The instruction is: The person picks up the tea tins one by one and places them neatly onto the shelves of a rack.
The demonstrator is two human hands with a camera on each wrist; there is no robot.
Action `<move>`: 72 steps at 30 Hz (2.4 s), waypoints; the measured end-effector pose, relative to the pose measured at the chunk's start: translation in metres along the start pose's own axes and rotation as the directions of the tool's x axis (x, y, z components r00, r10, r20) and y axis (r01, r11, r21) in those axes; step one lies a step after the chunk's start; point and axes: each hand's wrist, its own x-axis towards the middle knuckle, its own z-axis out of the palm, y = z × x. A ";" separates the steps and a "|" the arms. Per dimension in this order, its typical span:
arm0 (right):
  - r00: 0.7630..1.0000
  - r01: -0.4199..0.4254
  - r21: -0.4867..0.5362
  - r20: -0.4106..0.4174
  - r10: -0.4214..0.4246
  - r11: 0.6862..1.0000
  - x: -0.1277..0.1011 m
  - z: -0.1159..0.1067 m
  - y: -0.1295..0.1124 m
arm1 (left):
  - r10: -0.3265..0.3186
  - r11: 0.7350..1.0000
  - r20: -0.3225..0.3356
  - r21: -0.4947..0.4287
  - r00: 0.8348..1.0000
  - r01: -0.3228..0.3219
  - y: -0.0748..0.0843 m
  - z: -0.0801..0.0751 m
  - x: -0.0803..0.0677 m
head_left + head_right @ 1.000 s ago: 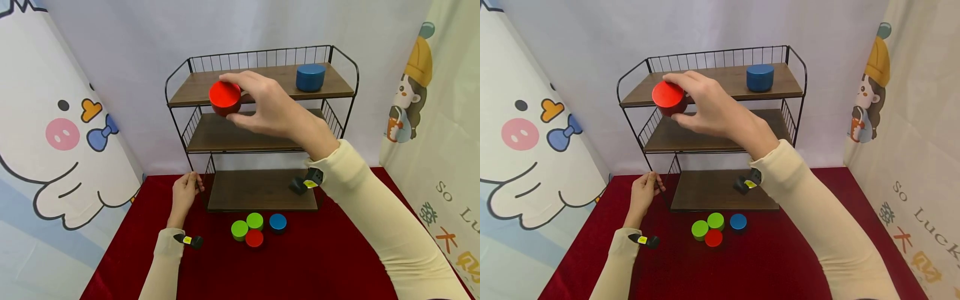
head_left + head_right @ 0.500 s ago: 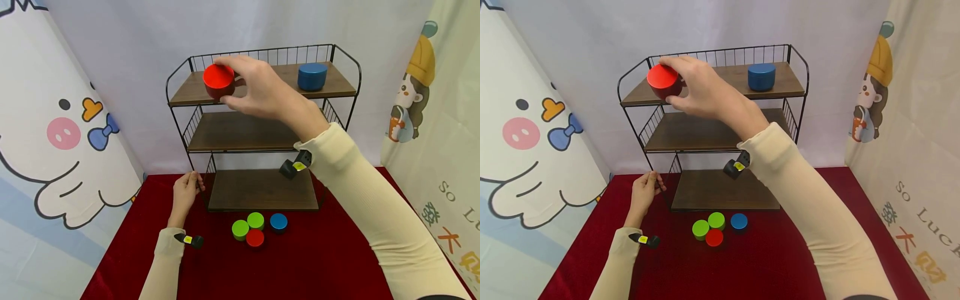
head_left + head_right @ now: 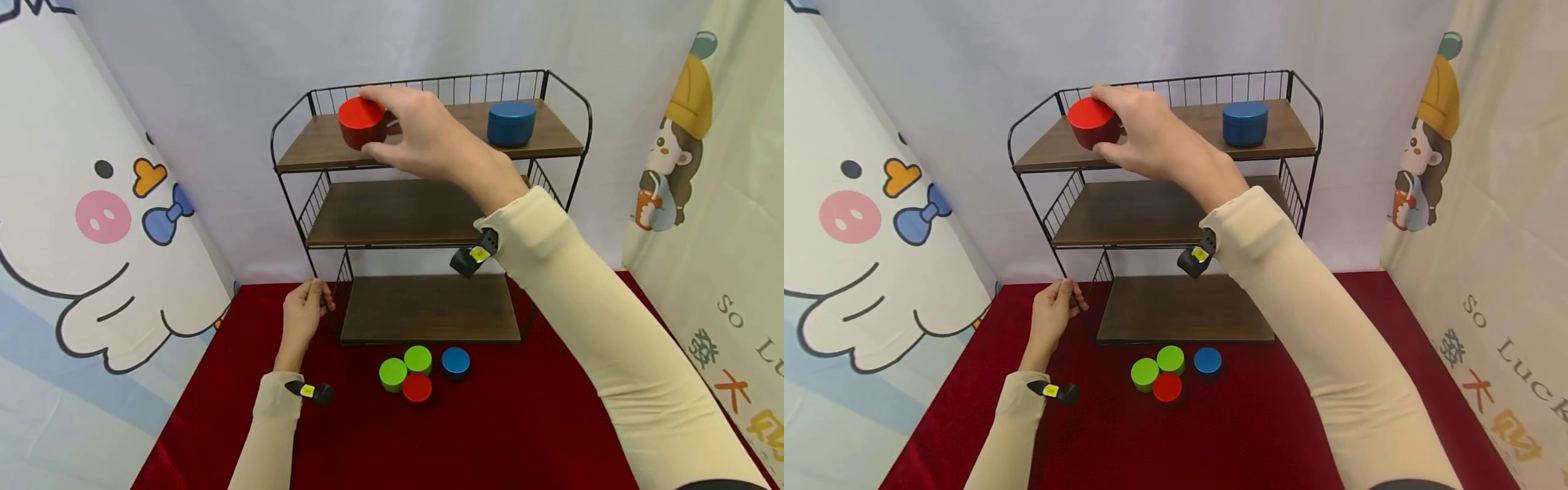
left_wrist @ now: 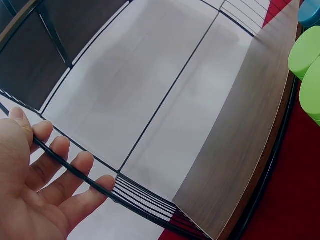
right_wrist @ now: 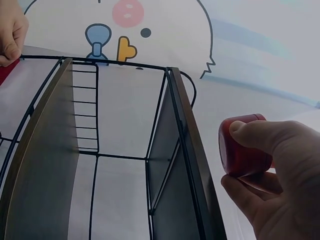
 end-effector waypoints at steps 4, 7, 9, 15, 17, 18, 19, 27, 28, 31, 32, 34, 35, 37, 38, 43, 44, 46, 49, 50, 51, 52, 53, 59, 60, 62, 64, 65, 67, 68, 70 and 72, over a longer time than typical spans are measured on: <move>1.000 -0.017 0.000 0.016 0.017 1.000 0.003 0.003 0.000 | -0.006 1.000 -0.003 -0.007 1.000 0.006 -0.009 0.000 0.004; 0.999 -0.022 0.004 0.024 0.022 1.000 0.006 0.005 0.001 | -0.006 1.000 -0.008 -0.017 1.000 0.006 -0.024 0.001 0.010; 0.999 -0.031 0.009 0.031 0.031 0.999 0.008 0.007 0.002 | -0.005 1.000 -0.015 -0.021 1.000 0.004 -0.035 0.002 0.015; 0.997 -0.063 0.009 0.044 0.062 0.998 0.012 0.010 0.002 | 0.015 0.999 -0.037 -0.032 0.999 -0.016 -0.041 0.003 0.017; 0.996 -0.071 0.003 0.048 0.071 0.997 0.013 0.011 0.003 | 0.022 0.999 -0.041 -0.032 0.999 -0.023 -0.041 0.003 0.016; 0.996 -0.075 -0.001 0.052 0.075 0.997 0.013 0.011 0.003 | 0.024 0.999 -0.042 -0.030 0.999 -0.025 -0.041 0.003 0.016; 0.995 -0.080 -0.004 0.055 0.080 0.997 0.013 0.012 0.003 | 0.026 0.999 -0.045 -0.025 0.999 -0.027 -0.041 0.003 0.016; 0.992 -0.101 -0.028 0.073 0.102 0.995 0.014 0.014 0.005 | 0.033 0.999 -0.053 -0.035 0.998 -0.035 -0.044 0.005 0.015; 0.992 -0.099 -0.031 0.073 0.101 0.995 0.015 0.014 0.006 | 0.034 0.999 -0.053 -0.035 0.998 -0.036 -0.043 0.005 0.015; 0.992 -0.097 -0.040 0.073 0.100 0.994 0.015 0.014 0.007 | 0.038 0.999 -0.053 -0.026 0.998 -0.039 -0.042 0.005 0.015; 0.992 -0.097 -0.043 0.072 0.100 0.994 0.015 0.014 0.007 | 0.039 0.999 -0.053 -0.025 0.998 -0.040 -0.042 0.005 0.016; 0.992 -0.100 -0.047 0.074 0.103 0.994 0.015 0.013 0.008 | 0.043 0.999 -0.055 -0.023 0.998 -0.044 -0.042 0.005 0.016; 0.992 -0.101 -0.048 0.075 0.104 0.994 0.015 0.013 0.008 | 0.042 0.999 -0.054 -0.025 0.998 -0.044 -0.042 0.005 0.016; 0.991 -0.102 -0.046 0.078 0.105 0.994 0.015 0.012 0.009 | 0.041 0.999 -0.053 -0.028 0.998 -0.043 -0.041 0.006 0.016; 0.991 -0.102 -0.045 0.080 0.106 0.994 0.015 0.011 0.009 | 0.040 0.999 -0.054 -0.030 0.998 -0.041 -0.041 0.006 0.016; 0.990 -0.102 -0.032 0.094 0.105 0.994 0.015 0.011 0.011 | 0.039 0.999 -0.055 -0.031 0.998 -0.040 -0.041 0.006 0.015; 0.990 -0.101 -0.030 0.097 0.103 0.994 0.015 0.011 0.011 | 0.039 0.999 -0.055 -0.031 0.998 -0.040 -0.041 0.006 0.015; 0.989 -0.101 -0.028 0.104 0.104 0.994 0.016 0.011 0.011 | 0.037 0.999 -0.057 -0.025 0.998 -0.039 -0.041 0.006 0.015; 0.987 -0.109 -0.026 0.116 0.111 0.994 0.017 0.010 0.010 | 0.035 0.999 -0.058 -0.021 0.998 -0.037 -0.041 0.006 0.015; 0.986 -0.114 -0.024 0.119 0.116 0.993 0.017 0.010 0.010 | 0.035 0.999 -0.059 -0.018 0.998 -0.036 -0.042 0.006 0.015; 0.985 -0.120 -0.023 0.124 0.122 0.993 0.017 0.010 0.010 | 0.035 0.999 -0.060 -0.014 0.998 -0.036 -0.042 0.006 0.015; 0.983 -0.126 -0.019 0.129 0.127 0.992 0.018 0.010 0.009 | 0.033 0.999 -0.060 -0.017 0.998 -0.034 -0.042 0.006 0.015; 0.982 -0.132 -0.015 0.135 0.133 0.991 0.018 0.010 0.009 | 0.032 0.999 -0.061 -0.015 0.998 -0.033 -0.042 0.005 0.015; 0.974 -0.159 0.011 0.165 0.155 0.987 0.019 0.008 0.008 | 0.021 1.000 -0.059 -0.005 0.998 -0.021 -0.042 0.005 0.015; 0.973 -0.161 0.016 0.168 0.156 0.987 0.019 0.008 0.009 | 0.021 1.000 -0.060 -0.004 0.998 -0.022 -0.041 0.005 0.014; 0.973 -0.162 0.035 0.174 0.154 0.986 0.019 0.007 0.010 | 0.023 1.000 -0.062 -0.006 0.998 -0.024 -0.041 0.005 0.014; 0.973 -0.164 0.060 0.177 0.152 0.985 0.019 0.006 0.011 | 0.025 1.000 -0.063 -0.011 0.998 -0.026 -0.041 0.005 0.014; 0.972 -0.166 0.068 0.178 0.152 0.984 0.018 0.005 0.012 | 0.027 1.000 -0.065 -0.012 0.998 -0.028 -0.041 0.005 0.014; 0.971 -0.172 0.083 0.181 0.155 0.982 0.018 0.005 0.012 | 0.030 0.999 -0.064 -0.021 0.998 -0.031 -0.042 0.005 0.015; 0.971 -0.175 0.088 0.183 0.157 0.981 0.018 0.004 0.013 | 0.030 0.999 -0.064 -0.024 0.997 -0.032 -0.042 0.004 0.015; 0.969 -0.179 0.093 0.186 0.160 0.979 0.018 0.004 0.012 | 0.030 0.999 -0.063 -0.028 0.998 -0.032 -0.043 0.004 0.015; 0.969 -0.180 0.097 0.190 0.159 0.979 0.018 0.004 0.012 | 0.029 0.999 -0.063 -0.035 0.998 -0.031 -0.043 0.004 0.016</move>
